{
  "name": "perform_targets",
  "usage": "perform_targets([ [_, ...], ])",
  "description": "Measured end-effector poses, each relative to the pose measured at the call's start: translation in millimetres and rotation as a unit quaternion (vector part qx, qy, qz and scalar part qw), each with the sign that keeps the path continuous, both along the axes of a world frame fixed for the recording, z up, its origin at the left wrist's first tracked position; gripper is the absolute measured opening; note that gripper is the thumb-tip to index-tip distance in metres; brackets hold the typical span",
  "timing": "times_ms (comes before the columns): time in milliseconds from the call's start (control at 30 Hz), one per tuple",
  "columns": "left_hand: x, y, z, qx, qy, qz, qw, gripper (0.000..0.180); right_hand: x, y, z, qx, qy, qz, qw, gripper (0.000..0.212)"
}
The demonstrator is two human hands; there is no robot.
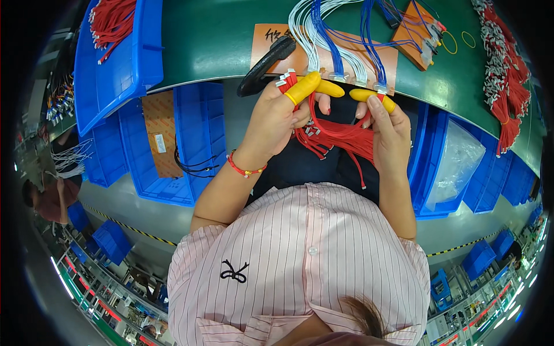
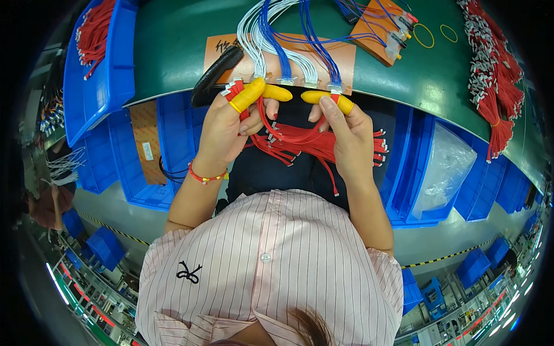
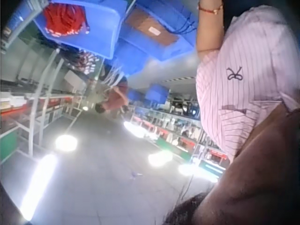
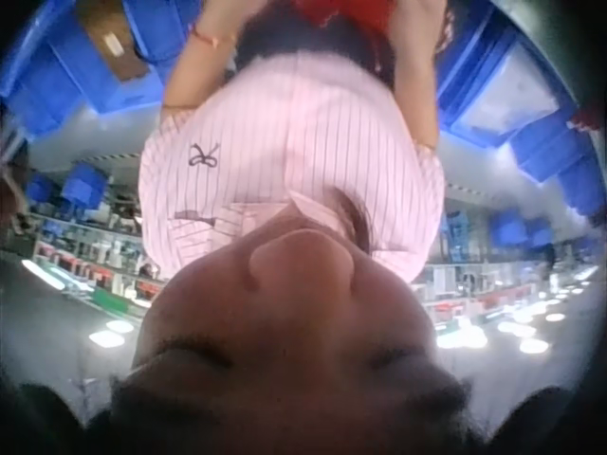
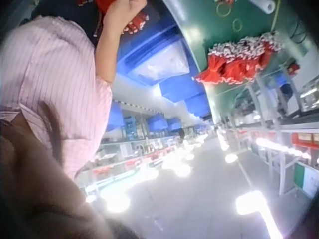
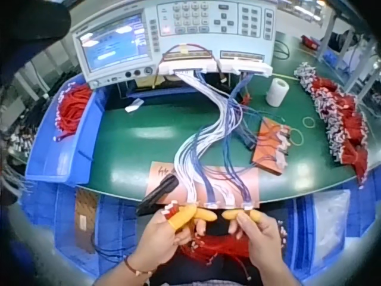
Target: Manually sort and connect colored wires into a fixed harness jig on an assembly line.
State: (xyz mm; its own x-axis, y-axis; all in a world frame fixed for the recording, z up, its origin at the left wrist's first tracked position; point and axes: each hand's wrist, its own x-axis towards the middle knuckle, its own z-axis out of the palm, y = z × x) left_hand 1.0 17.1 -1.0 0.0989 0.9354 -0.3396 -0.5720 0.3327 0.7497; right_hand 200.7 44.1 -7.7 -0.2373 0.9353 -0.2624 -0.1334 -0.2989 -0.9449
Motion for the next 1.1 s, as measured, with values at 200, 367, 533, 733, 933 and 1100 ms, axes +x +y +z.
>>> perform_targets([
  [200, -6.1, -4.8, -3.4, 0.006, 0.0, -0.034, 0.999, 0.029, 13.2, 1.2, 4.3, 0.004, -0.002, 0.062, 0.998, 0.025],
  [367, -6.2, -31.5, -3.2, 0.064, -0.112, -0.008, 0.992, 0.033, 22.1, -4.8, 4.5, 0.042, 0.019, 0.153, 0.987, 0.018],
  [533, -34.4, -53.6, -4.5, -0.04, -0.27, -0.074, 0.959, 0.04, 8.7, 0.9, -20.3, 0.157, -0.281, 0.22, 0.921, 0.017],
  [733, -29.5, -57.0, -0.9, -0.052, 0.002, -0.07, 0.996, 0.024, -1.5, 2.6, -28.9, 0.333, -0.345, 0.223, 0.849, 0.012],
  [933, -6.8, -46.1, -5.5, -0.035, 0.133, -0.068, 0.988, 0.026, -5.2, -5.9, -4.4, 0.145, -0.149, 0.118, 0.971, 0.013],
  [1100, 14.3, -28.7, 4.8, 0.015, 0.094, -0.014, 0.995, 0.028, -15.7, -8.3, 3.1, 0.251, -0.195, 0.164, 0.934, 0.015],
])
